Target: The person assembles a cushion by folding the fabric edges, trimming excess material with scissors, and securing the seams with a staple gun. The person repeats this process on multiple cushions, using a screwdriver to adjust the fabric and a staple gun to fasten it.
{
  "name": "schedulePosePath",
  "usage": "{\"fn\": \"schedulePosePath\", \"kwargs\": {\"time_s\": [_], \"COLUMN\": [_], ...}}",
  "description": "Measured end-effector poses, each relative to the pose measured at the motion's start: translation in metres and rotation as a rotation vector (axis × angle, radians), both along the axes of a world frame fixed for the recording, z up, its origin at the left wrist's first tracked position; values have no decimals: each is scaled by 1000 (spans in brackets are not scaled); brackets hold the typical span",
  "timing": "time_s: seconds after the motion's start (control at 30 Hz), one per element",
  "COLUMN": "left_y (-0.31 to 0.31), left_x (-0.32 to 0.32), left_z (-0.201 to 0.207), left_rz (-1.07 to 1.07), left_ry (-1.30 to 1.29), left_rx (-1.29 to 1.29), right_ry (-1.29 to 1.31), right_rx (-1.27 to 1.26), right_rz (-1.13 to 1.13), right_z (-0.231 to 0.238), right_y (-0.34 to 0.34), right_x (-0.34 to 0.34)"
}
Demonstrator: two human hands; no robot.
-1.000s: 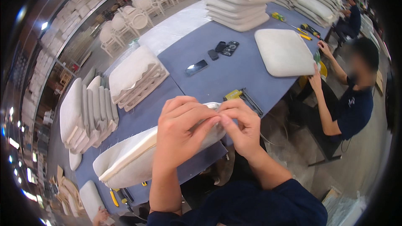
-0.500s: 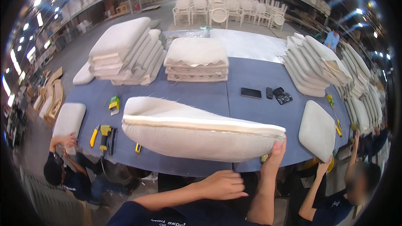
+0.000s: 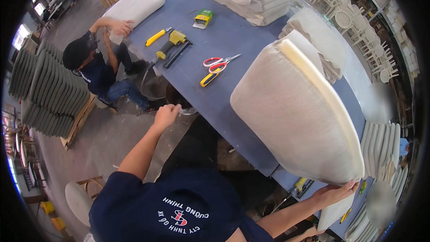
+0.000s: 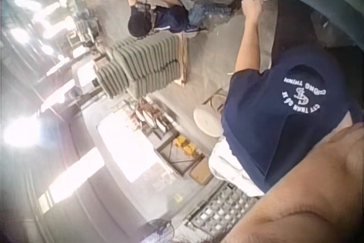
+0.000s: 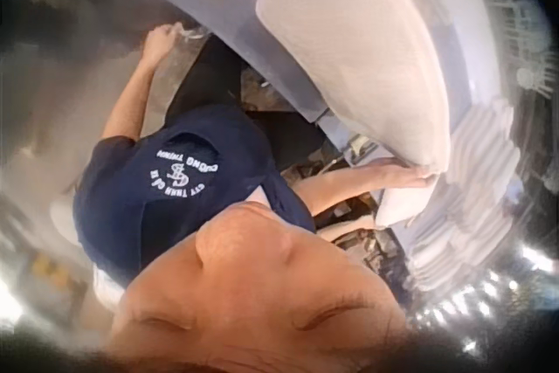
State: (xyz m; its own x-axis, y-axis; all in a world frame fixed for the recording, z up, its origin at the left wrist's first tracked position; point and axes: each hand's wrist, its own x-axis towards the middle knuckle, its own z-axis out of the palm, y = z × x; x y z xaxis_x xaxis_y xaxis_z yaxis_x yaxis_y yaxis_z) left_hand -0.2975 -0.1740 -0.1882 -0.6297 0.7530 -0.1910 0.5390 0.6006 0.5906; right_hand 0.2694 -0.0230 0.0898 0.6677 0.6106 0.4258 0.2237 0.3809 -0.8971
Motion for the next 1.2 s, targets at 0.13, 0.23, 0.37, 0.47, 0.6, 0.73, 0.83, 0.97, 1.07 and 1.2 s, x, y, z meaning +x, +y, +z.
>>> {"fn": "schedulePosePath", "kwargs": {"time_s": [0.13,0.23,0.37,0.47,0.6,0.73,0.83,0.97,1.07,1.2], "left_y": [-9,8,57,75,100,116,147,206,250,221], "left_x": [-15,24,123,190,264,329,383,463,481,497], "left_z": [-18,-5,76,161,271,390,438,460,447,453], "left_rz": [-72,-523,-1016,-1202,-1658,-1888,-1858,-1607,-1566,-1606], "left_ry": [228,71,-246,-416,-455,-332,-170,114,137,72], "left_rx": [-431,-297,-132,-163,152,483,597,662,95,61], "right_ry": [-37,128,242,228,187,239,168,216,100,112], "right_rx": [-37,-64,2,-7,22,65,111,132,139,171], "right_rz": [-23,12,-24,158,259,384,313,388,339,306], "right_z": [3,-14,-45,-22,-6,0,-1,4,3,3], "right_y": [15,28,24,17,3,-12,-23,-37,-38,-46], "right_x": [-2,21,48,28,18,19,33,36,33,42]}}
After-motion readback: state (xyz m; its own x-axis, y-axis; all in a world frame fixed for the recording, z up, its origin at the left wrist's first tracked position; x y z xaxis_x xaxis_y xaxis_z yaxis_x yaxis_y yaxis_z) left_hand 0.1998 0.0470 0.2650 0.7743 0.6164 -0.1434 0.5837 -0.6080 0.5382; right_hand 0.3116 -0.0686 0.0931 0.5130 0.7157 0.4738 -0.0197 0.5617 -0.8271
